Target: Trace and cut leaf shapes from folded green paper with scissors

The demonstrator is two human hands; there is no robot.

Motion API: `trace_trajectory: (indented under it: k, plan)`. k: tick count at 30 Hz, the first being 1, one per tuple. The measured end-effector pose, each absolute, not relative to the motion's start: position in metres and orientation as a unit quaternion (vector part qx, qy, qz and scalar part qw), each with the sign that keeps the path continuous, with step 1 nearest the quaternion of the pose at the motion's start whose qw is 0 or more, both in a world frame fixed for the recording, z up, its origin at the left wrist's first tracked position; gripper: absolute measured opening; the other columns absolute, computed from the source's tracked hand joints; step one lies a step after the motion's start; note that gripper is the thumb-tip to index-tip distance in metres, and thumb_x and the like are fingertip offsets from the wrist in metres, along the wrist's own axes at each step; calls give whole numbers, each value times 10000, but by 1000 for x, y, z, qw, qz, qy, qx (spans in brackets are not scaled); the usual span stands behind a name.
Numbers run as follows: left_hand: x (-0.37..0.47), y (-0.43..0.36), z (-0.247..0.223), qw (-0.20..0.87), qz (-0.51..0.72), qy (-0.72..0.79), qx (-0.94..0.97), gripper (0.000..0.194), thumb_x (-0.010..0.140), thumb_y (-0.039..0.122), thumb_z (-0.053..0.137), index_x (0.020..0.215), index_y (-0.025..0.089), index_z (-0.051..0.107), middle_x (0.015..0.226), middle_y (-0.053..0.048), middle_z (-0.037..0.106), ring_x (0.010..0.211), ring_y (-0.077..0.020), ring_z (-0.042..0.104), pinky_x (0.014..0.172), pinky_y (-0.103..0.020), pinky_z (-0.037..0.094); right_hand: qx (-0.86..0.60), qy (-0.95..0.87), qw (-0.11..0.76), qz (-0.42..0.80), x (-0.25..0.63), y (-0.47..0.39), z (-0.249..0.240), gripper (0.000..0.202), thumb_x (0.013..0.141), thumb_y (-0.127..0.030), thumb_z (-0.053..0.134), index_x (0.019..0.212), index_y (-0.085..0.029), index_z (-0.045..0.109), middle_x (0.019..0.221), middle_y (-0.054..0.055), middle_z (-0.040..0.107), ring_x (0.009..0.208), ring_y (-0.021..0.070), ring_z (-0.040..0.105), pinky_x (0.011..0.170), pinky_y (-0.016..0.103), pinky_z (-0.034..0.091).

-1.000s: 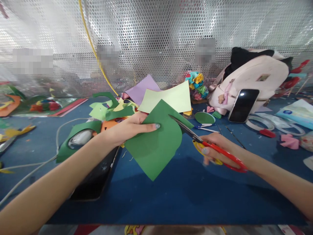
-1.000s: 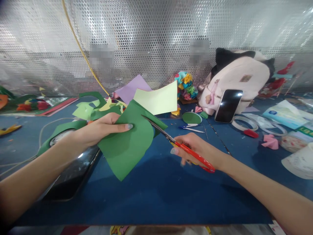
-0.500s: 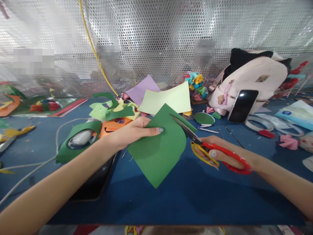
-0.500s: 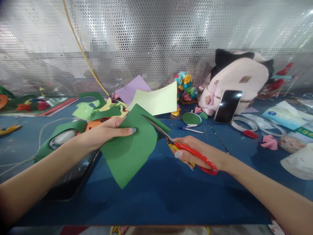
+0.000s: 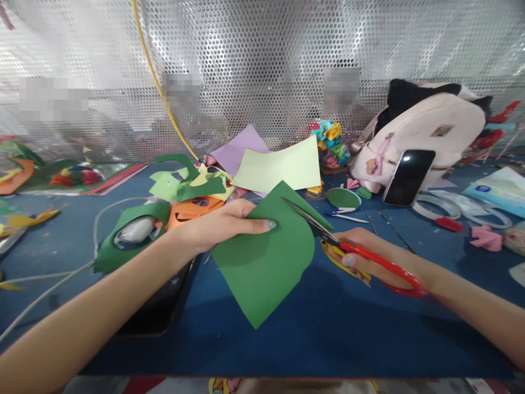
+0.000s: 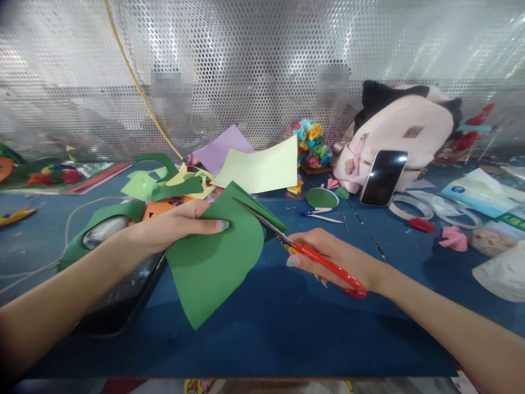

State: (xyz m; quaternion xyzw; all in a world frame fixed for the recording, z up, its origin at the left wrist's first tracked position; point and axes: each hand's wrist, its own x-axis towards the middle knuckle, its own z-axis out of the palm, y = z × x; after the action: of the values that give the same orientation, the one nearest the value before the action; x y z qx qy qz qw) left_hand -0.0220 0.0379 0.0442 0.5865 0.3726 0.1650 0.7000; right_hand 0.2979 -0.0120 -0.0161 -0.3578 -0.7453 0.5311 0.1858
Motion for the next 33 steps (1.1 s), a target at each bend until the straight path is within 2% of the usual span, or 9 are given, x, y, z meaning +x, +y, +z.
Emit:
trace_trajectory:
  k: [8,19,33]
  plan:
    - [-22,36,44,704,160,372,583,282,804,427,844,900,162,836,880,-71,834,706,-208,790,639,-246,630,-372,-737,188,532,296,-15,-17,487,967,-685,512,882,-206,500,715,-42,438,568,89,478,462,170,468]
    - [-26,41,45,669,138,404,609,363,749,494,868,832,144,823,835,-100,824,663,-222,773,582,-256,614,-384,-741,162,527,297,-16,-13,485,955,-685,519,860,-212,467,709,-50,418,571,88,459,449,166,466]
    - [-29,42,49,667,116,426,601,304,746,442,871,854,161,831,808,-82,822,606,-206,754,704,-312,640,-399,-738,125,530,294,-11,-2,538,882,-745,573,846,-218,471,645,-70,402,489,83,432,415,192,396]
